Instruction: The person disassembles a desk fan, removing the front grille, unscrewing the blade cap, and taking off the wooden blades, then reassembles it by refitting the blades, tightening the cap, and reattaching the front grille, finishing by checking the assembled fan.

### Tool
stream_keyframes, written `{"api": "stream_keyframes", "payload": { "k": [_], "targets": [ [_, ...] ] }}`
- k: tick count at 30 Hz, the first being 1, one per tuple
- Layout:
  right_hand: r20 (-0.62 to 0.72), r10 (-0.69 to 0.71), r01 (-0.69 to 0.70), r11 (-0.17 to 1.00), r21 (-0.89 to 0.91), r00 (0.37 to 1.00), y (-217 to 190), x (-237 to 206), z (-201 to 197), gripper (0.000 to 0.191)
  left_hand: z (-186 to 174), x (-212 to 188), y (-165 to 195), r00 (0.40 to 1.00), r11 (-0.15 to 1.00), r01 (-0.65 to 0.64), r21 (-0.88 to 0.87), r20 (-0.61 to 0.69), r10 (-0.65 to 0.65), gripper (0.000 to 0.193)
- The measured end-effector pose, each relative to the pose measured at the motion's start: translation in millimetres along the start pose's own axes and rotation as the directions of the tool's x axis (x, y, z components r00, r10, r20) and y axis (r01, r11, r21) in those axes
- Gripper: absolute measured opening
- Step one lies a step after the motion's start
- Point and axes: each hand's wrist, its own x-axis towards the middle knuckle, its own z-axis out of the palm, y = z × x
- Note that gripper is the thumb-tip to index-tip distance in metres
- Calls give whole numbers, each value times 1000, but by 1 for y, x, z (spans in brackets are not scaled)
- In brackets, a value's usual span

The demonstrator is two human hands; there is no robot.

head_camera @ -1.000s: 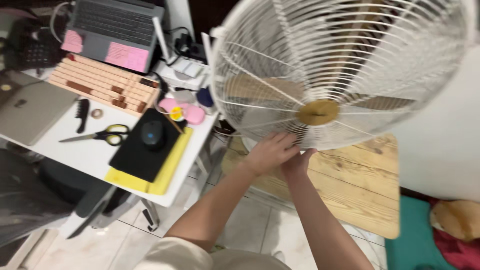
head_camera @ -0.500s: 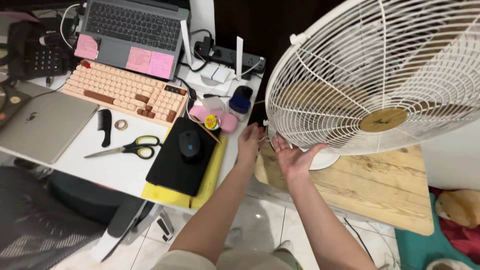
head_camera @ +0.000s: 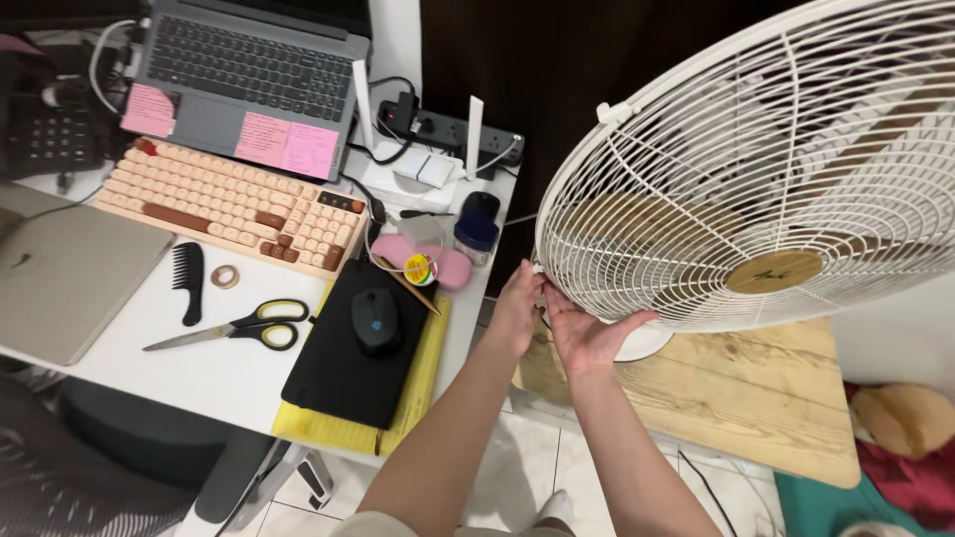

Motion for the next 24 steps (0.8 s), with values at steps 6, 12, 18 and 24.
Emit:
{"api": "stream_keyframes", "payload": {
  "k": [6, 12, 18, 24],
  "targets": [
    [68, -8, 12, 999, -50, 998, 4, 1, -11, 132, 8, -17, 5, 991, 994, 113, 6, -75, -112, 49],
    [68, -16, 23, 994, -104, 998, 6, 4, -19, 128, 4, -8, -10, 993, 998, 50, -49, -101, -55, 41],
    [57, 44, -39, 995, -90, 997, 6, 3, -22, 125, -8, 8, -27, 993, 960, -23, -279, 103, 54, 30],
    [67, 50, -43, 994, -102, 997, -1, -1, -19, 123, -2, 5, -34, 990, 948, -55, -314, 106, 93, 31]
  ]
}}
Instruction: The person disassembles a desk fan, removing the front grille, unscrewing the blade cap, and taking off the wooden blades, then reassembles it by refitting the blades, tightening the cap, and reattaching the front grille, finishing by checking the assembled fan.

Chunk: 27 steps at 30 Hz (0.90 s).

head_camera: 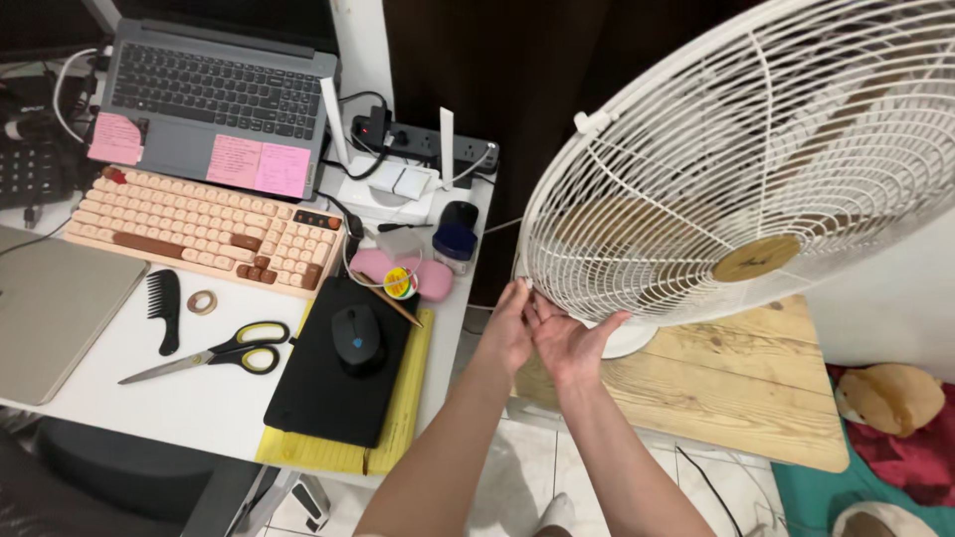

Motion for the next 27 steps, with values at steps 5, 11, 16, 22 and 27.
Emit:
{"api": "stream_keyframes", "payload": {
  "k": [5, 11, 16, 22, 27],
  "targets": [
    [-61, 18, -17, 1000, 22, 998, -1, 0, 0, 124, 1, 0, -7, 999, 997, 33, -66, 38, -30, 32],
    [-100, 22, -18, 999, 44, 995, 1, -1, 6, 122, -4, 2, -1, 996, 995, 77, -66, 45, -74, 33],
    [-116, 10, -10, 1000, 4, 993, 3, 0, 13, 124, -10, 10, 1, 986, 989, 146, -9, -80, -146, 31],
    [-106, 108, -113, 993, -39, 988, -7, -9, 16, 118, 18, 9, 19, 932, 886, -257, 387, -144, 334, 23],
    [-391, 185, -311, 905, -289, 902, -18, -30, 35, 103, 106, -22, 60, 777, 699, -454, 552, -139, 614, 28]
  ]
}}
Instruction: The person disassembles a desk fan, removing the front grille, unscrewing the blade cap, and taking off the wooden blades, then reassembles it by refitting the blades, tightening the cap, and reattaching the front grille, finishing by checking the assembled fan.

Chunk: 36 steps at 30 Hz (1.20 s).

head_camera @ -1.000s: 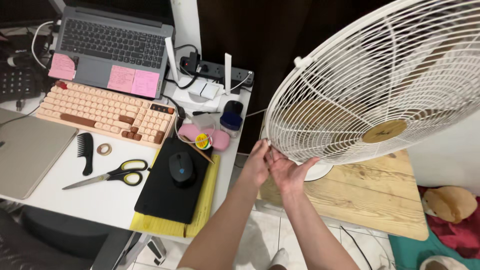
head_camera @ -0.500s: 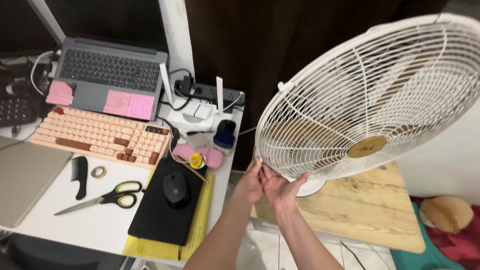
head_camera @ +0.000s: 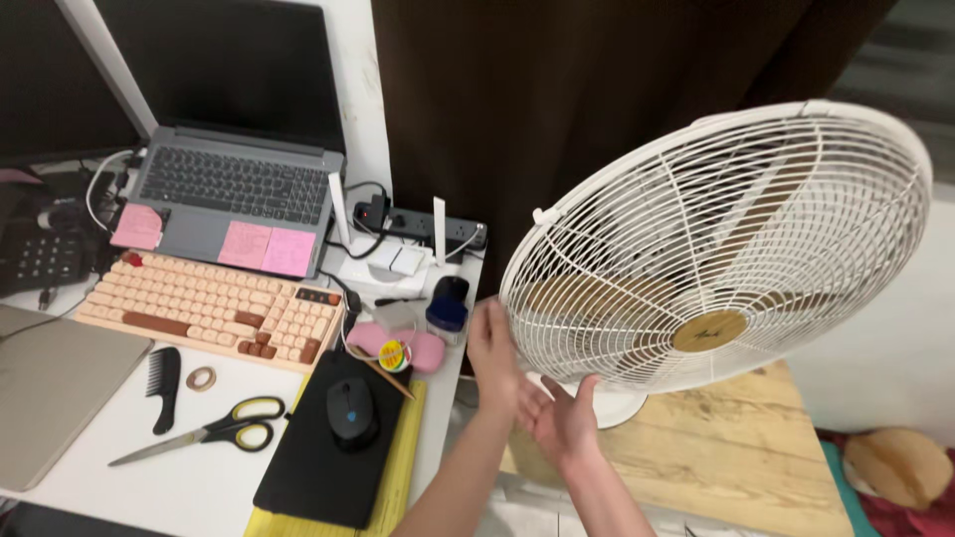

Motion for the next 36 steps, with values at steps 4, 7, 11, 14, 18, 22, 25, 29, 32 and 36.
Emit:
{"api": "stream_keyframes", "payload": {
  "k": [4, 7, 11, 14, 18, 22, 25, 29, 32, 36],
  "targets": [
    [310, 34, 151, 818, -555, 950, -26, -45, 24, 68, 18, -16, 80, 872, 841, -489, 230, 153, 465, 34],
    [507, -8, 466, 407, -786, 862, -74, -93, 59, 49, 30, -13, 125, 761, 699, -649, 300, 243, 602, 35],
    [599, -270, 579, -157, -800, 754, -133, -155, 120, 32, 43, -3, 152, 766, 689, -642, 336, 298, 569, 31],
    [784, -435, 515, -593, -619, 443, -158, -176, 166, 22, 50, 11, 154, 778, 744, -620, 247, 318, 542, 25],
    [988, -149, 289, -945, -152, 31, -179, -171, 205, 33, 60, 37, 140, 890, 902, -409, 136, 277, 361, 19],
    [986, -46, 254, -963, -86, 162, -191, -150, 216, 37, 64, 55, 122, 898, 942, -333, -47, 288, 332, 19],
    [977, -20, 237, -969, -72, 214, -192, -134, 216, 35, 63, 58, 118, 913, 961, -265, -82, 300, 277, 28],
    [973, -34, 234, -968, -88, 229, -188, -116, 215, 27, 65, 53, 127, 970, 998, -51, -36, 237, 58, 48],
    [984, -2, 262, -964, -49, 178, -190, -109, 213, 26, 71, 45, 136, 980, 998, 16, -61, 198, -3, 45],
    [996, 61, 238, -970, 45, 60, -194, -103, 209, 24, 79, 36, 143, 981, 995, -11, -97, 189, 30, 42]
  ]
}}
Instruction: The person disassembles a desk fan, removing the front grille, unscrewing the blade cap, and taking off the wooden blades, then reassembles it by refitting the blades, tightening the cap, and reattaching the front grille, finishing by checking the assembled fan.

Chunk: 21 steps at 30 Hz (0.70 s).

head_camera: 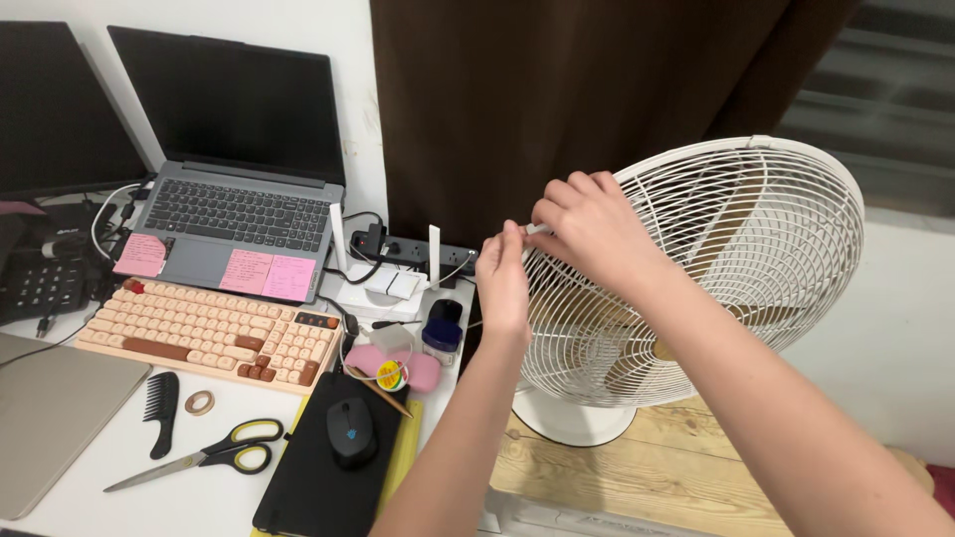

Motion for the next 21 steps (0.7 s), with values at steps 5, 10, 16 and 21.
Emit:
{"api": "stream_keyframes", "payload": {
  "k": [5, 10, 16, 21],
  "targets": [
    [-20, -44, 41, 994, -102, 999, -1, -4, 7, 26, 4, -4, 2, 993, 983, 107, -147, -25, -112, 35],
    [-25, -21, 19, 997, -78, 999, -1, -3, 9, 27, 3, 1, 3, 978, 906, 208, -368, 70, -196, 33],
    [-72, 27, -30, 999, -38, 997, -6, 0, 8, 26, 0, 13, -6, 973, 890, 228, -395, 115, -198, 29],
    [-212, 25, -35, 998, -45, 977, -9, -5, 3, 30, -3, 24, -18, 978, 934, 200, -295, 119, -171, 30]
  ]
}}
